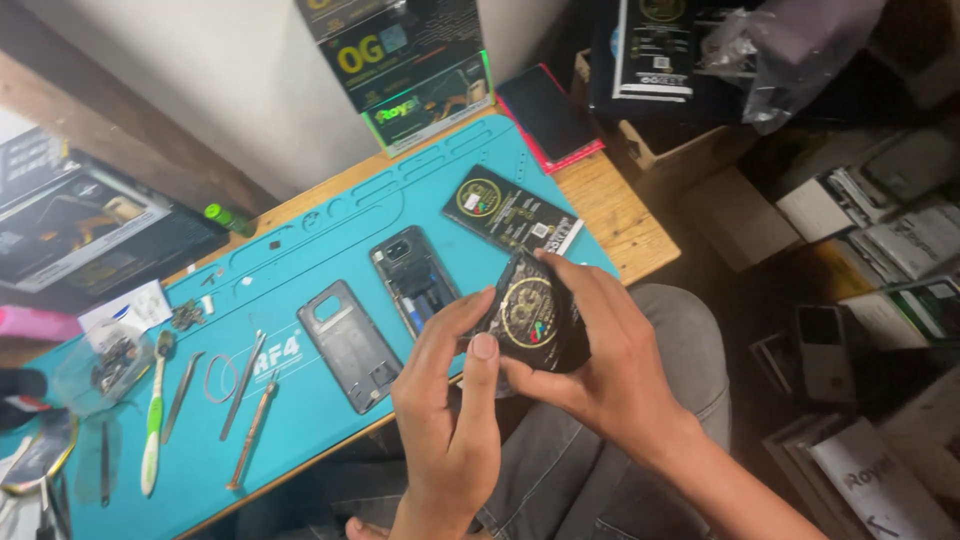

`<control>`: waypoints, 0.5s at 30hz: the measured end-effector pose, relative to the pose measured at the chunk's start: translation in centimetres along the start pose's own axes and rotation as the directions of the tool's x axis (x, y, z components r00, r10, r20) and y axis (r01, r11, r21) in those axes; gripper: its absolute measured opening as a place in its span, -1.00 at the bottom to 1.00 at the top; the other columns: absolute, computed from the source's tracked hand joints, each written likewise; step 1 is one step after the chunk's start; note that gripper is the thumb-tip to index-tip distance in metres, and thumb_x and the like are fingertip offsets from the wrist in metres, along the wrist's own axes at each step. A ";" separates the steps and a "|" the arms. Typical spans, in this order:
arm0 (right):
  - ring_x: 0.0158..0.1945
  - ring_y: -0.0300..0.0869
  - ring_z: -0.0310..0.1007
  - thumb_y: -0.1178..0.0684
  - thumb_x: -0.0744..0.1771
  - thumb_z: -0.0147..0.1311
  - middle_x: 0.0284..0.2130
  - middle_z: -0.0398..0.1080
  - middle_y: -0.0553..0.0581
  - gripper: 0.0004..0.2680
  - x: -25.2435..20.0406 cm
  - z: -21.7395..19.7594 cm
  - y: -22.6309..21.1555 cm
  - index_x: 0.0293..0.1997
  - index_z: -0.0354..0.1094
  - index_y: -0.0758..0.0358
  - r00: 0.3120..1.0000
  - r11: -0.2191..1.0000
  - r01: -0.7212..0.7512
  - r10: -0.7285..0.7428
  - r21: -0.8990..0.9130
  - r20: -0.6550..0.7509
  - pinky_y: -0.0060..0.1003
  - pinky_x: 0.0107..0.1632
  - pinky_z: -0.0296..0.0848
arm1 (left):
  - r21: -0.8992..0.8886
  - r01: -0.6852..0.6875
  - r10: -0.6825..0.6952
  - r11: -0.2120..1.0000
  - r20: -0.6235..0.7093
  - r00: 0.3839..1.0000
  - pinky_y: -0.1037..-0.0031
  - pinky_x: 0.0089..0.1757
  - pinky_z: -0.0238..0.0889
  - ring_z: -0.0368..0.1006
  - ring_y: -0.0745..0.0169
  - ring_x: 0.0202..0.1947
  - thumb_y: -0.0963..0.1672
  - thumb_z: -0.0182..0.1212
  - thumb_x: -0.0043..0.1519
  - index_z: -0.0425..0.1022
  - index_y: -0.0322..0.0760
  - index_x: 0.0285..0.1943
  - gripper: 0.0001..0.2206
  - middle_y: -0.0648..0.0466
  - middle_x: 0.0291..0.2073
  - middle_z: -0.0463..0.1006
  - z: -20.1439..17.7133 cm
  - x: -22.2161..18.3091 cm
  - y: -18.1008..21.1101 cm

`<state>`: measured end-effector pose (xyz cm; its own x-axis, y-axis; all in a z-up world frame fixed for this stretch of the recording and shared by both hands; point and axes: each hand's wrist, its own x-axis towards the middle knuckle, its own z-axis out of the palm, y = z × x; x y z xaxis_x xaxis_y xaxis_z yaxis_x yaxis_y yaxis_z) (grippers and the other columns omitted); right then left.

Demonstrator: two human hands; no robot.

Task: Disassembling a smartphone by removing screws and prying internal components using specialized tools.

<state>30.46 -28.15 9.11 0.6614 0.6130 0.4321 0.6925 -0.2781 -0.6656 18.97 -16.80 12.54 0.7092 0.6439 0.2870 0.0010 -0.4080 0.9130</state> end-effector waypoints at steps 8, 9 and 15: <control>0.23 -0.06 0.50 -0.15 0.21 0.46 0.19 0.44 0.26 -0.35 0.0 -6.4 4.4 0.41 0.29 0.31 0.962 0.987 -0.133 0.151 0.094 -0.228 -0.23 0.25 0.48 | 0.086 0.089 -0.091 0.992 0.016 0.996 0.46 -0.22 0.57 0.72 0.21 -0.13 0.00 -0.11 0.42 0.69 -0.31 0.11 -0.55 -0.01 0.00 0.74 1.8 -0.4 -0.2; 0.23 -0.06 0.50 -0.15 0.21 0.46 0.19 0.44 0.26 -0.35 -0.5 -7.8 6.6 0.41 0.29 0.31 0.957 0.985 -0.150 0.165 0.082 -0.238 -0.23 0.25 0.48 | 0.077 0.089 -0.092 0.993 0.038 0.995 0.46 -0.22 0.57 0.72 0.21 -0.13 0.00 -0.11 0.42 0.69 -0.31 0.11 -0.55 -0.01 0.00 0.74 1.7 -0.8 -0.9; -0.06 -0.07 0.53 -0.17 0.35 0.38 -0.07 0.60 0.10 -0.62 -4.2 -14.1 18.2 0.17 0.52 0.29 0.674 0.665 -0.723 0.621 -0.185 -0.401 -0.13 0.01 0.42 | 0.307 0.520 -0.577 0.797 0.134 0.806 0.30 -0.13 0.62 0.79 0.16 -0.04 0.06 -0.15 0.38 0.76 -0.18 0.14 -0.48 0.08 -0.01 0.86 -1.1 -1.8 -7.0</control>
<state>44.38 -46.24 3.73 0.9909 -0.0566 0.1222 0.0355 -0.7655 -0.6425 16.90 -14.40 5.93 0.6651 0.6677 -0.3344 0.5861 -0.1892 0.7879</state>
